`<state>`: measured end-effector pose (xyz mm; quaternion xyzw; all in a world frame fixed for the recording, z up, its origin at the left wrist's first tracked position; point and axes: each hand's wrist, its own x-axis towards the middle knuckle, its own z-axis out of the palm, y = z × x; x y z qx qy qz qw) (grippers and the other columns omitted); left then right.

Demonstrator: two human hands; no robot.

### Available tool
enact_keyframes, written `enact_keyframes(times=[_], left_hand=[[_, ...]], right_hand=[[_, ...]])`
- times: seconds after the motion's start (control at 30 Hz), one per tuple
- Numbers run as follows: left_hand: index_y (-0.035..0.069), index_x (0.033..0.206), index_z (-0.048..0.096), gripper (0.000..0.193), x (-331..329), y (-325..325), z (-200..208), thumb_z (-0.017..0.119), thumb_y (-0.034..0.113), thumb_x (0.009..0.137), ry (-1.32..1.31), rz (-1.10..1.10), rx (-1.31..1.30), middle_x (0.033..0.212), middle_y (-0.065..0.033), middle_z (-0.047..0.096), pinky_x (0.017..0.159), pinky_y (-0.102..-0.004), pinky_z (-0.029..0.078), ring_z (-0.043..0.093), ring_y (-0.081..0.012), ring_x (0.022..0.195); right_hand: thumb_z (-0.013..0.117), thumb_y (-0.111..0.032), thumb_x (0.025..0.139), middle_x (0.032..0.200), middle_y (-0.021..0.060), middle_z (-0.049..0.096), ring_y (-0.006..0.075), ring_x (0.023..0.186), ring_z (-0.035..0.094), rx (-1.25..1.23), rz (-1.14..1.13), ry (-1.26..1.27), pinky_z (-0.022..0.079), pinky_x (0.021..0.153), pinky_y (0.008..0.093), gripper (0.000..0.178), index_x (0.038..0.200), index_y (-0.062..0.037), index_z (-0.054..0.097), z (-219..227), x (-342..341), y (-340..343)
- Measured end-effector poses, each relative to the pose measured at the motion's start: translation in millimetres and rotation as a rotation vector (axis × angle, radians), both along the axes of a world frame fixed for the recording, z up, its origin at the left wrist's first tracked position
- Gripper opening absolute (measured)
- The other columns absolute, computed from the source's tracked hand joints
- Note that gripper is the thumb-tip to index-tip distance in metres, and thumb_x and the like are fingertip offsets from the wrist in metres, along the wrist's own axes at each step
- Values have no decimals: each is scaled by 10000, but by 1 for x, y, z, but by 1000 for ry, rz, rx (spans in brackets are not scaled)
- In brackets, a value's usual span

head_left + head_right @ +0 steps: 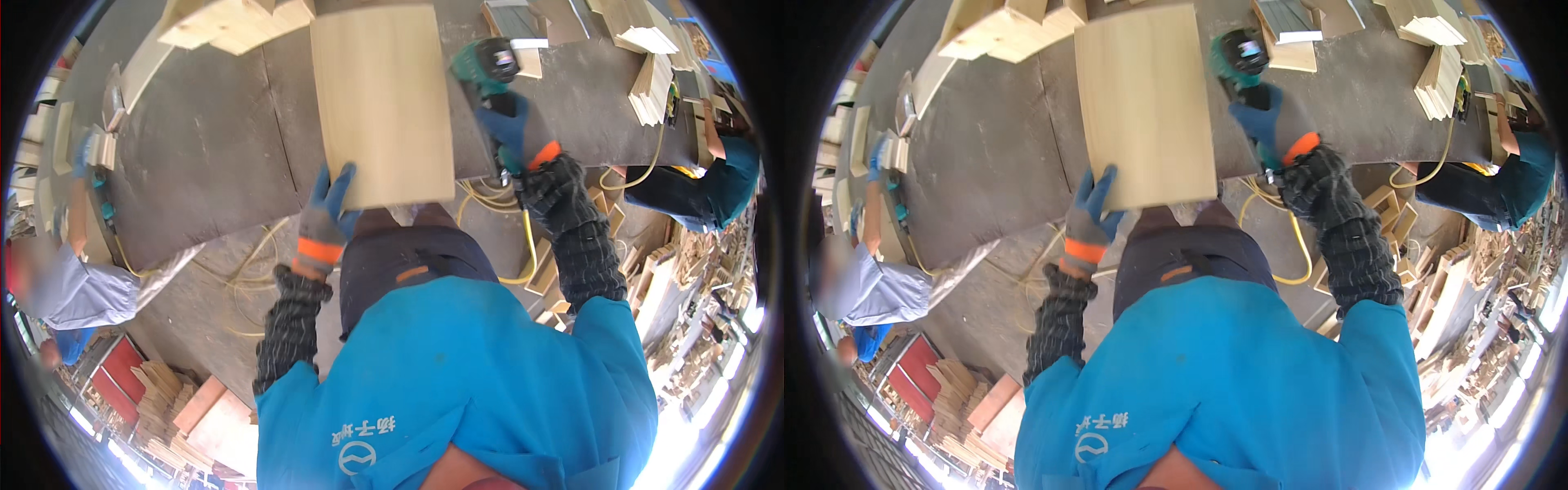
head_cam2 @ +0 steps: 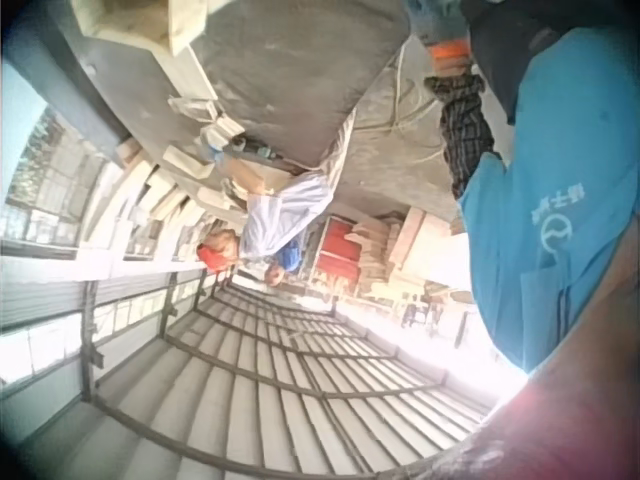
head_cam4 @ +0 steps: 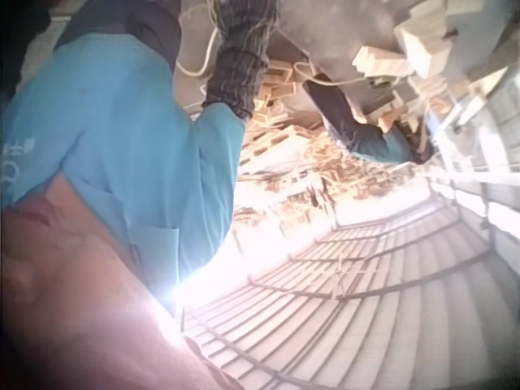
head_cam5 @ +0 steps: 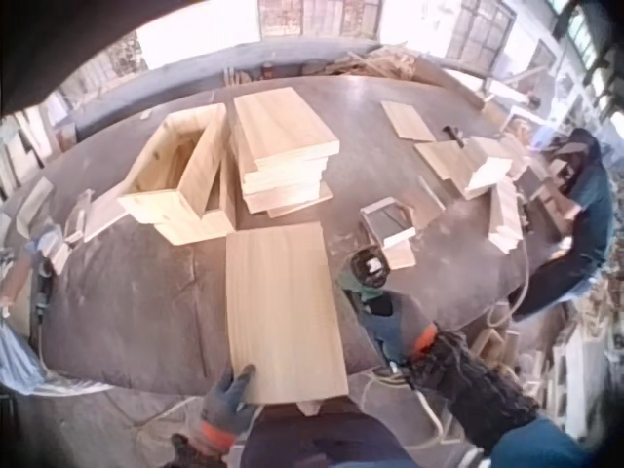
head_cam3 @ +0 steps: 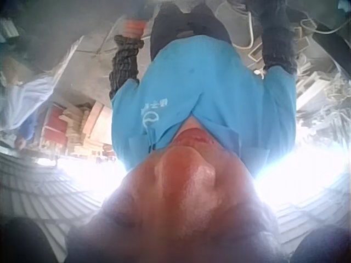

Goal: Assembling wooden boxes by nailing panels together and stacking the finished boxes.

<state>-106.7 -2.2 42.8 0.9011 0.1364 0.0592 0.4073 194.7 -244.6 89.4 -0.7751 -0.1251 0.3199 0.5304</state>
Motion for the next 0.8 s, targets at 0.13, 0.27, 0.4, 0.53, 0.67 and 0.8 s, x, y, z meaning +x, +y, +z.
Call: enact_keyframes(times=[0.13,0.27,0.4,0.53,0.67,0.8], left_hand=[[89,1541,584,704,50,-27,-1,834,51,883,-90,77,-9,1529,-231,601,1026,-442,605,667,-434,1299],[107,1539,584,682,79,-40,-3,837,103,906,-56,184,52,1542,-220,599,959,-457,638,706,-426,1231],[128,1550,575,690,88,-36,-9,833,110,910,-42,183,96,1553,-217,592,907,-452,655,731,-413,1188],[133,1519,615,654,88,-37,-19,838,105,905,-147,175,168,1529,-217,614,852,-435,669,761,-391,1122],[121,1474,663,616,84,-37,-27,850,82,888,-180,204,174,1523,-197,629,864,-421,674,767,-369,1121],[125,1482,660,637,82,-34,-35,853,65,878,-209,197,103,1538,-184,623,874,-407,679,762,-356,1154]], right_hand=[[786,-225,944,819,-2,691,80,708,612,-164,-55,-44,503,643,283,369,1225,9,742,54,-13,-34],[784,-215,942,797,11,683,90,657,617,-174,-139,19,505,600,292,386,1242,23,735,84,-48,-53],[794,-216,934,800,24,690,91,693,636,-223,-137,77,520,633,295,354,1175,36,735,89,-82,-66],[804,-225,930,856,43,724,95,751,643,-312,-83,133,538,686,305,346,1137,44,736,83,-106,-65],[812,-240,933,883,32,724,96,811,638,-327,-23,92,548,732,314,367,1146,46,730,75,-120,-57],[813,-244,930,941,20,733,93,859,634,-269,29,137,551,785,318,369,1153,37,727,76,-121,-40]])
